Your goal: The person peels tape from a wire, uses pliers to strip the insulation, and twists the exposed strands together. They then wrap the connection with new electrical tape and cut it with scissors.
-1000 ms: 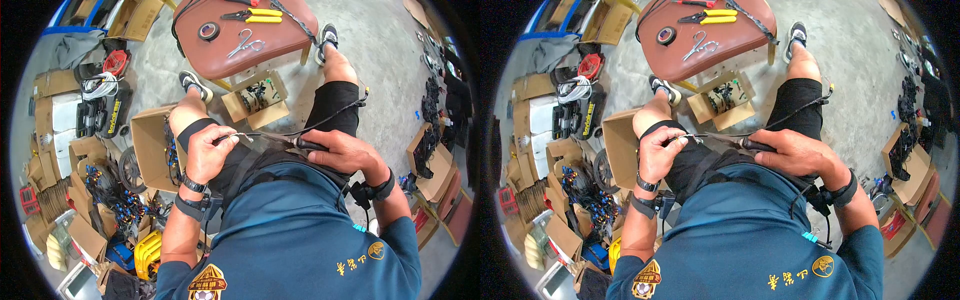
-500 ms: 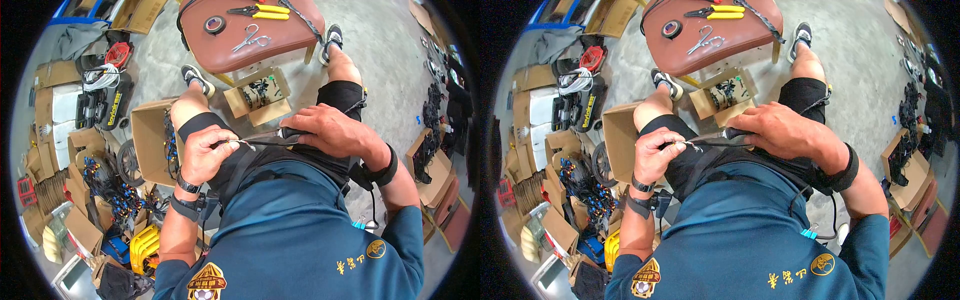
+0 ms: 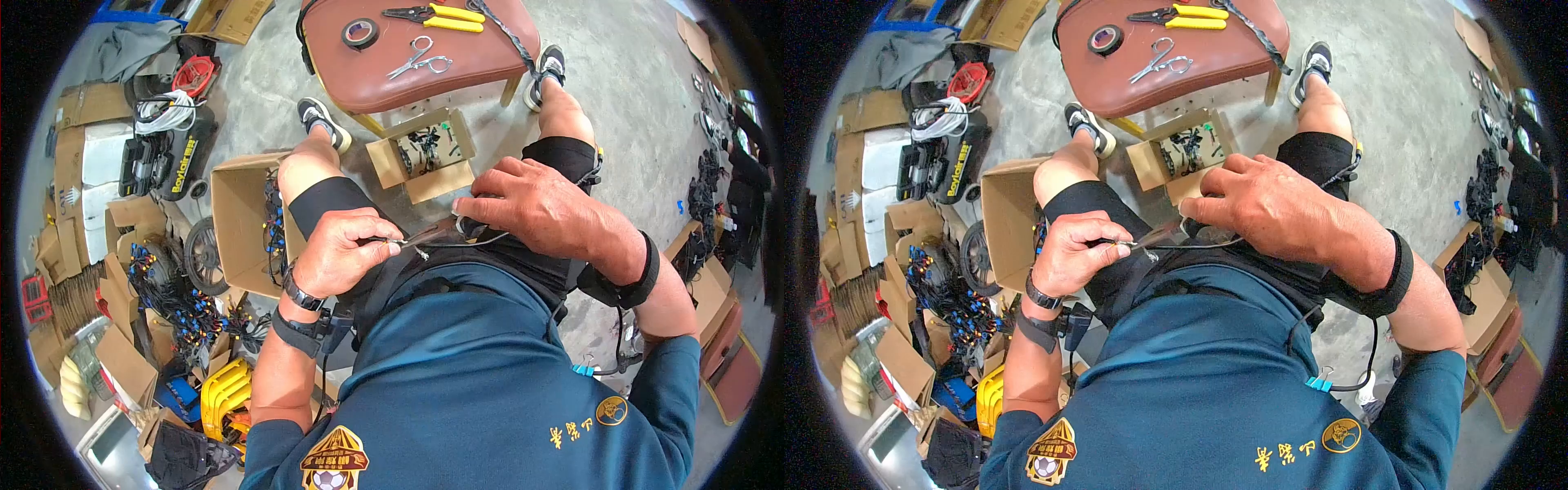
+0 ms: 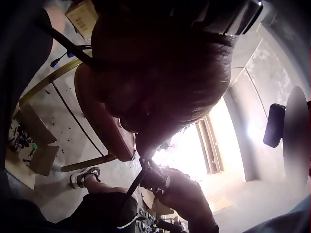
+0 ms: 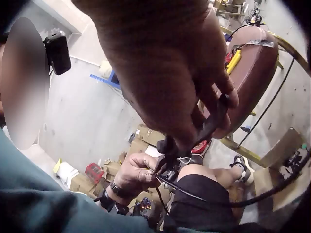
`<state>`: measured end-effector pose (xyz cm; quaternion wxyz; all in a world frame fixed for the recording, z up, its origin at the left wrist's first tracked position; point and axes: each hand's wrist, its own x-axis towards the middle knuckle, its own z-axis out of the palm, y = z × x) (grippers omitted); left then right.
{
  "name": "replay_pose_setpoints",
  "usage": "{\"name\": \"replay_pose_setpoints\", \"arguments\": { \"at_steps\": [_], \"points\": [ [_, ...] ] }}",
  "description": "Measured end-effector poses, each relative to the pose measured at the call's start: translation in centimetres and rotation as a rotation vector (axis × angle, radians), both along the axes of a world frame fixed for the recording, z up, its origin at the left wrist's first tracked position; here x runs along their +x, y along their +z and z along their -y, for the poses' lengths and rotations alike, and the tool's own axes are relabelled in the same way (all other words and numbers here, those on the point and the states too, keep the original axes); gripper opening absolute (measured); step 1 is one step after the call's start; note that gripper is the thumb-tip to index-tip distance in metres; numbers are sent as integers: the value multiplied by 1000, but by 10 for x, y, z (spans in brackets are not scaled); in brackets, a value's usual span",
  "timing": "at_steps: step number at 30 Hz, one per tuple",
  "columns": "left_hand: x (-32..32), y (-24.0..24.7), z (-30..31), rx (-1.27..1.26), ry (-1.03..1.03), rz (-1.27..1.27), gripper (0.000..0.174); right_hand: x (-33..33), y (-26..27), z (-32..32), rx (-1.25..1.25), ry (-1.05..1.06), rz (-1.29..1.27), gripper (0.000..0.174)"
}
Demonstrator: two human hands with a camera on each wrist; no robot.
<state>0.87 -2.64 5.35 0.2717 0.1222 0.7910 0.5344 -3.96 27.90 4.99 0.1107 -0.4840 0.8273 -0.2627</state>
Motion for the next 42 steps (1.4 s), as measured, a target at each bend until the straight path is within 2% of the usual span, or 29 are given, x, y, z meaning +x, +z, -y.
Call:
{"name": "replay_pose_setpoints", "arguments": {
  "at_steps": [5,8,14,17,20,23,26,29,30,31,32,34,35,37,42],
  "points": [
    [1,-1,2,-26,-35,-6,12,-3,12,3,15,28,-57,37],
    [0,2,0,-24,-29,0,12,-1,5,7,-5,-33,-57,31],
    [1,0,-5,8,-9,-50,10,-1,6,9,209,-46,-73,16],
    [2,-2,-6,-3,4,-62,9,-1,-2,10,166,-74,-127,12],
    [1,-2,-4,-8,23,-65,10,-1,-6,7,126,-98,-198,9],
    [-2,-3,-5,-14,71,-72,10,2,-11,-2,168,-150,-165,14],
    [-2,-7,-4,-36,160,-67,9,11,-14,-17,87,-303,114,28],
    [-3,-14,-1,-33,252,-33,8,20,15,-19,122,-485,733,20],
    [-4,-16,-2,-9,284,-5,8,24,14,-22,47,-429,822,20],
    [-4,-20,-3,15,315,24,8,31,13,-21,-35,-449,1067,20],
    [-4,-25,-5,96,390,96,8,37,7,-21,-60,-402,1092,22],
    [-8,-23,-8,65,406,113,9,45,2,-21,-56,-322,1193,27],
    [-10,-22,-9,49,414,121,9,49,-1,-20,-36,-259,1126,30],
    [-14,-20,-10,47,425,168,9,49,6,-13,20,-240,1101,31],
    [-17,-22,-16,50,440,170,10,57,-2,0,-146,-264,1263,31]
  ]
}}
